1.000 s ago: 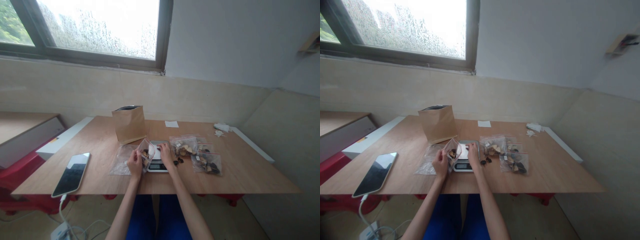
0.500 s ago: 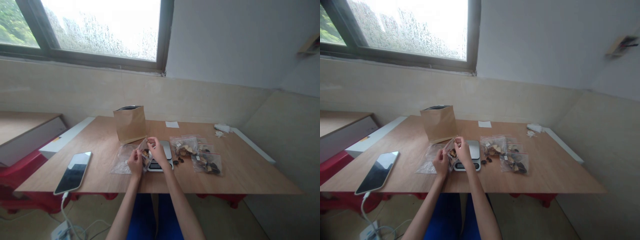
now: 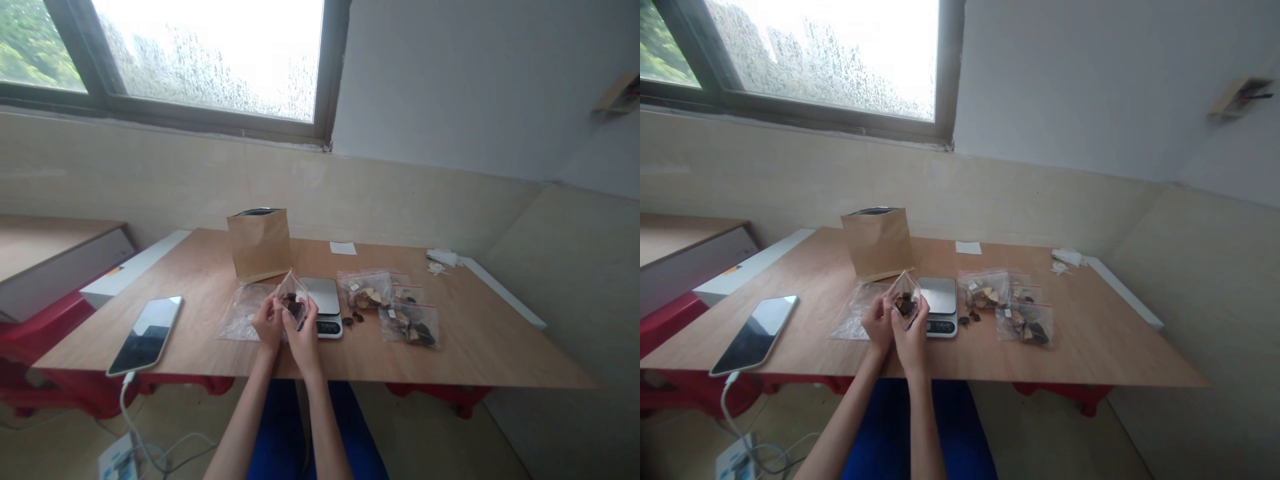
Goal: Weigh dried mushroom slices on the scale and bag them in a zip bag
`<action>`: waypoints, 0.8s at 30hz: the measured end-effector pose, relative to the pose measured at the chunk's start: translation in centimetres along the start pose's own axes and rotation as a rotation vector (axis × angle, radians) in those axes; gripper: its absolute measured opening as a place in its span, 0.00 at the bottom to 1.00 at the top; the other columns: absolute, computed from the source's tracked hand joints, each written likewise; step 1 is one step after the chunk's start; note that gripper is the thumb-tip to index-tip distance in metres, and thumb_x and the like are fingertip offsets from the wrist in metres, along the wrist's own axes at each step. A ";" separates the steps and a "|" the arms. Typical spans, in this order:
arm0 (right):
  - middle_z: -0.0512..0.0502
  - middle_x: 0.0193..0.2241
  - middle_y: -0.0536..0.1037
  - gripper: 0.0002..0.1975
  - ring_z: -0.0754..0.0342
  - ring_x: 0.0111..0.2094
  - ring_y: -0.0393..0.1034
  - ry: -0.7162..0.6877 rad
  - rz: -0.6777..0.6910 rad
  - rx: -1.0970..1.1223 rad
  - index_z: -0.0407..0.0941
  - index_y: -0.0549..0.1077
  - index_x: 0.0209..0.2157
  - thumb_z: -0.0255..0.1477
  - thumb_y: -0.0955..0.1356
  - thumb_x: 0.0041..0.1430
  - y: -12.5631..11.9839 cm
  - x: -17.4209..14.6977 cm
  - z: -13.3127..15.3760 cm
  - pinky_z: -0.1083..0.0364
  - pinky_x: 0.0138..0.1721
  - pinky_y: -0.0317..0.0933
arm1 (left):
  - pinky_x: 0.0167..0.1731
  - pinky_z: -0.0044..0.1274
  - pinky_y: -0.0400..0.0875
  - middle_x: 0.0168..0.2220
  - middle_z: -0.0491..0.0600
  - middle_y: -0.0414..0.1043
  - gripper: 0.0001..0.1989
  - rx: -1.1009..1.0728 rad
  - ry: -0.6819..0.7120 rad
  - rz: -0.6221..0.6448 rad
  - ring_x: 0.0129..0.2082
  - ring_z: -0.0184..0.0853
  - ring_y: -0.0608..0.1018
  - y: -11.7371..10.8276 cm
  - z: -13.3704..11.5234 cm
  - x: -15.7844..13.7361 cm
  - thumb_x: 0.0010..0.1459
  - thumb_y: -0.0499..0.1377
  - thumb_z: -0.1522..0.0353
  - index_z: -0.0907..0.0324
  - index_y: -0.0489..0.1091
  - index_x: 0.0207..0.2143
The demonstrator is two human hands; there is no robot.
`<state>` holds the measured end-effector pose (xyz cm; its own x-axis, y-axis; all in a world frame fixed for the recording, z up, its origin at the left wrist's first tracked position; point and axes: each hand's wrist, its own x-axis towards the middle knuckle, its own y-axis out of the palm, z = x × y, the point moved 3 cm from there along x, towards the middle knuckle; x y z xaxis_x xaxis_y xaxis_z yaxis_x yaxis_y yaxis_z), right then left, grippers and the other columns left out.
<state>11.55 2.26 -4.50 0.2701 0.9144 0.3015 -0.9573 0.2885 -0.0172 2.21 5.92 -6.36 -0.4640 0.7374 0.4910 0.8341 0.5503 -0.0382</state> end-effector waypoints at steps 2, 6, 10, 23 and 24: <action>0.33 0.53 0.68 0.24 0.49 0.54 0.64 -0.005 0.021 0.044 0.40 0.59 0.53 0.38 0.63 0.58 0.0 0.1 0.6 0.50 0.53 0.59 | 0.37 0.27 0.70 0.40 0.52 0.76 0.14 -0.036 0.019 0.026 0.37 0.36 0.78 -0.1 -0.6 -0.3 0.59 0.48 0.63 0.58 0.70 0.32; 0.36 0.50 0.72 0.19 0.50 0.52 0.66 -0.011 0.111 0.066 0.42 0.63 0.51 0.36 0.58 0.62 -1.3 0.2 1.4 0.50 0.52 0.60 | 0.44 0.30 0.68 0.45 0.54 0.72 0.12 -0.116 -0.002 -0.073 0.46 0.37 0.74 -0.6 -1.7 -0.7 0.60 0.46 0.63 0.57 0.64 0.29; 0.39 0.39 0.77 0.14 0.50 0.42 0.74 0.007 0.101 0.086 0.45 0.65 0.41 0.40 0.59 0.61 -3.4 -0.4 0.8 0.52 0.44 0.66 | 0.54 0.32 0.59 0.56 0.56 0.61 0.15 -0.140 -0.097 -0.084 0.56 0.39 0.64 -0.9 -1.7 -1.4 0.55 0.54 0.62 0.58 0.63 0.44; 0.40 0.33 0.80 0.19 0.47 0.38 0.75 0.155 0.124 0.160 0.43 0.72 0.34 0.44 0.69 0.49 -8.7 0.2 -0.3 0.50 0.39 0.68 | 0.31 0.21 0.68 0.29 0.43 0.70 0.16 -0.462 -0.438 0.121 0.30 0.29 0.74 -1.4 -1.3 -3.2 0.46 0.63 0.58 0.58 0.63 0.30; 0.40 0.33 0.80 0.19 0.46 0.38 0.75 0.151 0.125 0.153 0.43 0.73 0.34 0.44 0.68 0.50 -8.9 0.2 -0.4 0.50 0.40 0.67 | 0.31 0.21 0.69 0.29 0.43 0.70 0.16 -0.468 -0.441 0.123 0.30 0.29 0.74 -1.4 -1.3 -3.2 0.46 0.62 0.58 0.57 0.63 0.30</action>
<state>20.13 -0.06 -4.65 0.1501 0.9756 0.1600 -0.9856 0.1349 0.1022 2.93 2.26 -6.79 -0.3525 0.9304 0.1004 0.8845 0.2962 0.3605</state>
